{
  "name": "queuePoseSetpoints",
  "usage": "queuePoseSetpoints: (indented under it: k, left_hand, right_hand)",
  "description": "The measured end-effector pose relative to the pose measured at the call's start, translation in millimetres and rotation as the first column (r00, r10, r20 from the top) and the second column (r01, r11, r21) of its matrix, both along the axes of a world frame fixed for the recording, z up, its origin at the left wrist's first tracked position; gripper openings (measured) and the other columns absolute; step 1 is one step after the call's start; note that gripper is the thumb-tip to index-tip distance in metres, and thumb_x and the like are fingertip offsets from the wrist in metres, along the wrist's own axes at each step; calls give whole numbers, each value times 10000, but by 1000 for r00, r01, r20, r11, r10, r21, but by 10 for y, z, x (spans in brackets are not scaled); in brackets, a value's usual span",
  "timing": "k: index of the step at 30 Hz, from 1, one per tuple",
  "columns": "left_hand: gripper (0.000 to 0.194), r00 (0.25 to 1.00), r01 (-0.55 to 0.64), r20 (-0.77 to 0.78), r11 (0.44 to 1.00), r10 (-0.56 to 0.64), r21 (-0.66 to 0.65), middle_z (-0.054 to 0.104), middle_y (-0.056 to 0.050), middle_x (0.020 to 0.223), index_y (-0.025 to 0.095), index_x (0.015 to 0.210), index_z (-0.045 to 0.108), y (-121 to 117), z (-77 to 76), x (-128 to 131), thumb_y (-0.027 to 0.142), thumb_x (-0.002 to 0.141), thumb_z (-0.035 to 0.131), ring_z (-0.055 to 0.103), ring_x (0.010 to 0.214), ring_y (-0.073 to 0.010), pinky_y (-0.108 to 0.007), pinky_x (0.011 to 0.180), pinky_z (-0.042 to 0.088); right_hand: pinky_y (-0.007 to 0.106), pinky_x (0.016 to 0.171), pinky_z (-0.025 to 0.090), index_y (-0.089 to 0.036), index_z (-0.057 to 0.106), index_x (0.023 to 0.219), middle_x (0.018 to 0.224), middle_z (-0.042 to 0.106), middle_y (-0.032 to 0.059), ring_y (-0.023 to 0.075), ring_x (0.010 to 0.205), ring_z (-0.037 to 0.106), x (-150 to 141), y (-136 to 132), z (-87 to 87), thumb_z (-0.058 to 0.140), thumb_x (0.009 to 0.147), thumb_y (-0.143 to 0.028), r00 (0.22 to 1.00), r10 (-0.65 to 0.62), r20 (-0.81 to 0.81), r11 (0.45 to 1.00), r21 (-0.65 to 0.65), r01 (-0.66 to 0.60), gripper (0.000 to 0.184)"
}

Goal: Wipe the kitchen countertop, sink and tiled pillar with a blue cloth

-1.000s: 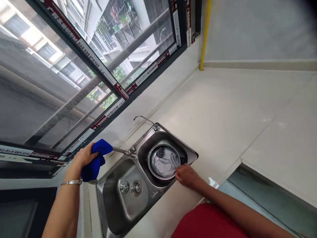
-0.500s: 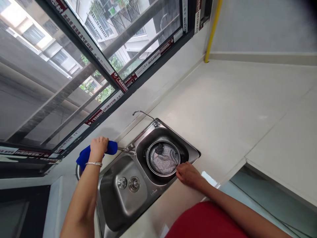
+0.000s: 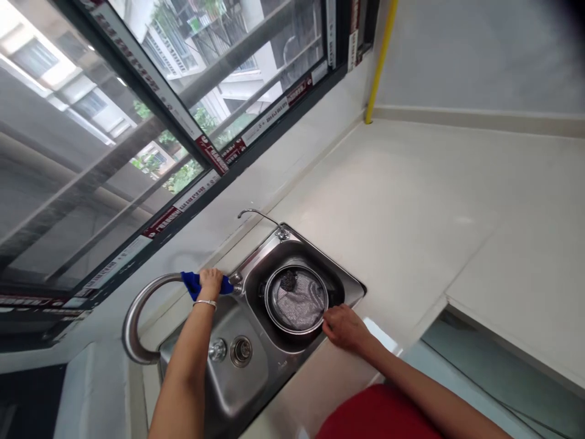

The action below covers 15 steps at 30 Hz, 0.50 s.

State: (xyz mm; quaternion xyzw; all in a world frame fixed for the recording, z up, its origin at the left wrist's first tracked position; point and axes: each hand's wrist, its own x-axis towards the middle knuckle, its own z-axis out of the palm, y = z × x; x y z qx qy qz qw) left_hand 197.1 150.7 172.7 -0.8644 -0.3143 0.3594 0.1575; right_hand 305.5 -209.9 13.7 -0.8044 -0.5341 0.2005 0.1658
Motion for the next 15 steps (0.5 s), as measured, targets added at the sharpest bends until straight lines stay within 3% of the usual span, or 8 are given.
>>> queuePoseSetpoints:
  k: [3,7,11,15]
  left_hand:
    - [380,999,-22,-26,999,23,33,638,-110,1241,151,1166,620,-11,92,14,419,897,595,587,1160,-245,-502,1013,477]
    - [357,996,-63,-58,996,67,68,657,-101,1211,150,1138,635,-6,350,63,404,888,616,615,1120,-234,-491,987,505]
    - [373,994,-89,-55,993,93,81,658,-115,1231,143,1139,641,32,686,47,409,877,629,604,1161,-248,-509,1020,481]
    - [429,991,-136,19,988,134,80,663,-167,1259,154,1172,646,104,1140,-36,302,775,718,610,1186,-319,-541,1016,474]
  right_hand:
    - [326,814,369,-165,668,811,879,732,82,208,860,666,-23,1,-51,437,918,-215,1000,-26,-17,999,30,27,259]
    - [335,859,374,-170,668,807,877,736,77,207,856,670,-37,8,-81,435,919,-208,999,-35,-31,996,80,37,261]
    - [341,876,374,-165,677,821,898,741,87,212,875,675,-41,4,-51,436,914,-192,998,-58,-28,994,92,61,260]
    - [321,849,377,-161,677,812,898,744,95,203,875,675,-34,5,-24,449,912,-190,998,-56,-37,995,81,59,251]
